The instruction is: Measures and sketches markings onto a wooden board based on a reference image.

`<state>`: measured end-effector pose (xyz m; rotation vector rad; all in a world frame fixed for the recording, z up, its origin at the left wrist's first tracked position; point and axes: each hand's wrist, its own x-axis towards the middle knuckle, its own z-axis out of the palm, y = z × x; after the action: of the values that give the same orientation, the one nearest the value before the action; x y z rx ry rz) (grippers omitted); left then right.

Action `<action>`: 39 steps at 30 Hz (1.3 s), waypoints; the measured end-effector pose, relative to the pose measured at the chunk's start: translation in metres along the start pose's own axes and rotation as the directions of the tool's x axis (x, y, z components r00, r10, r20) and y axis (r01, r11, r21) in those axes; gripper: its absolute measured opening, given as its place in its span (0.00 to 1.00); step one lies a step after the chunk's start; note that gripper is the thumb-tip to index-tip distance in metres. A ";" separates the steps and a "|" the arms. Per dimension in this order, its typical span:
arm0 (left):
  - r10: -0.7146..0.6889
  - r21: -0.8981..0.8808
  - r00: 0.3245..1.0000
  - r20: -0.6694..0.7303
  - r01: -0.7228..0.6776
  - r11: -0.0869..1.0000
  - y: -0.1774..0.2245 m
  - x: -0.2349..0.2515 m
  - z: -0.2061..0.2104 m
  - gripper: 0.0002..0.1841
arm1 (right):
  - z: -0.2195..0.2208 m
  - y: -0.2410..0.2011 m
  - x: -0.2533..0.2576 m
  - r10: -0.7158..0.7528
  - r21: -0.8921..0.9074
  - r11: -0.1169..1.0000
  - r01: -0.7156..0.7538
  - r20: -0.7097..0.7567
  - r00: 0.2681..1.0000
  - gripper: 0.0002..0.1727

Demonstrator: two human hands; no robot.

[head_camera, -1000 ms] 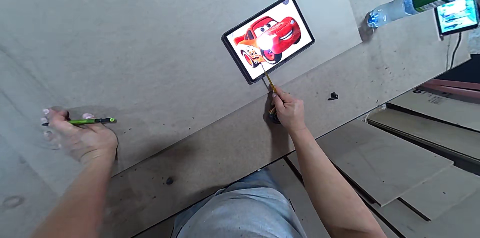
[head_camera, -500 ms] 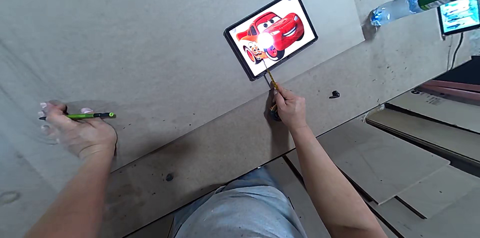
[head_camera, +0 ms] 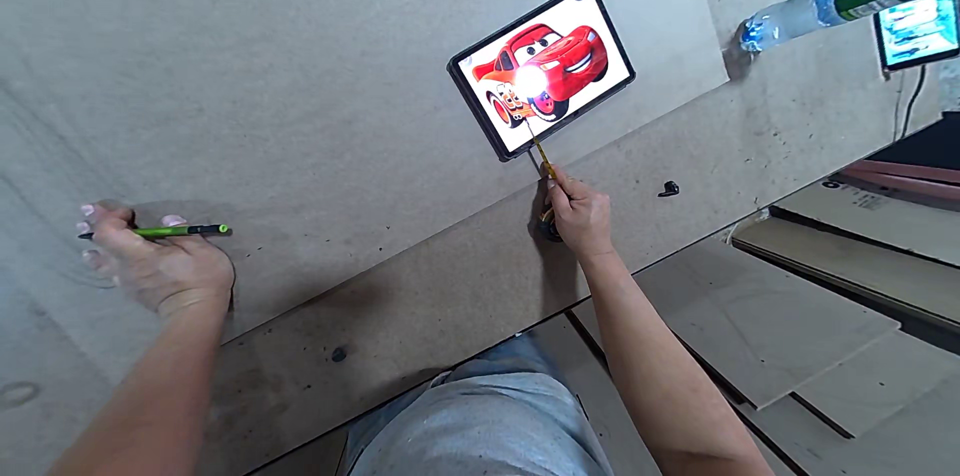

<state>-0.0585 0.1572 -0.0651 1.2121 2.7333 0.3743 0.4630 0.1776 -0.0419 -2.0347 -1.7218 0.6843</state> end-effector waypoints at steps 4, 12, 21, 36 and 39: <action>-0.003 0.003 1.000 -0.004 0.003 1.000 -0.002 0.001 0.001 0.31 | 0.000 0.001 0.000 -0.008 -0.008 1.000 0.008 0.004 1.000 0.19; -0.007 -0.009 1.000 -0.021 0.007 1.000 -0.002 0.002 0.000 0.30 | 0.001 -0.002 0.001 -0.012 -0.019 1.000 0.012 0.005 1.000 0.19; -0.002 0.028 1.000 -0.009 0.002 1.000 0.000 0.002 -0.006 0.32 | -0.004 -0.008 -0.011 0.017 0.052 0.998 -0.022 0.092 0.996 0.20; 0.074 -0.490 0.991 0.115 -0.008 0.872 -0.039 0.003 -0.033 0.24 | 0.100 -0.175 -0.157 0.081 0.310 0.911 -0.272 0.512 0.855 0.16; 0.144 -0.545 0.950 0.276 0.031 0.838 -0.064 -0.006 -0.057 0.21 | 0.136 -0.238 -0.188 0.168 0.362 0.820 -0.443 0.587 0.792 0.16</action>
<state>-0.1127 0.1014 -0.0283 1.0769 2.1105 0.8280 0.1690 0.0311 0.0081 -1.8690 -1.2434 1.7501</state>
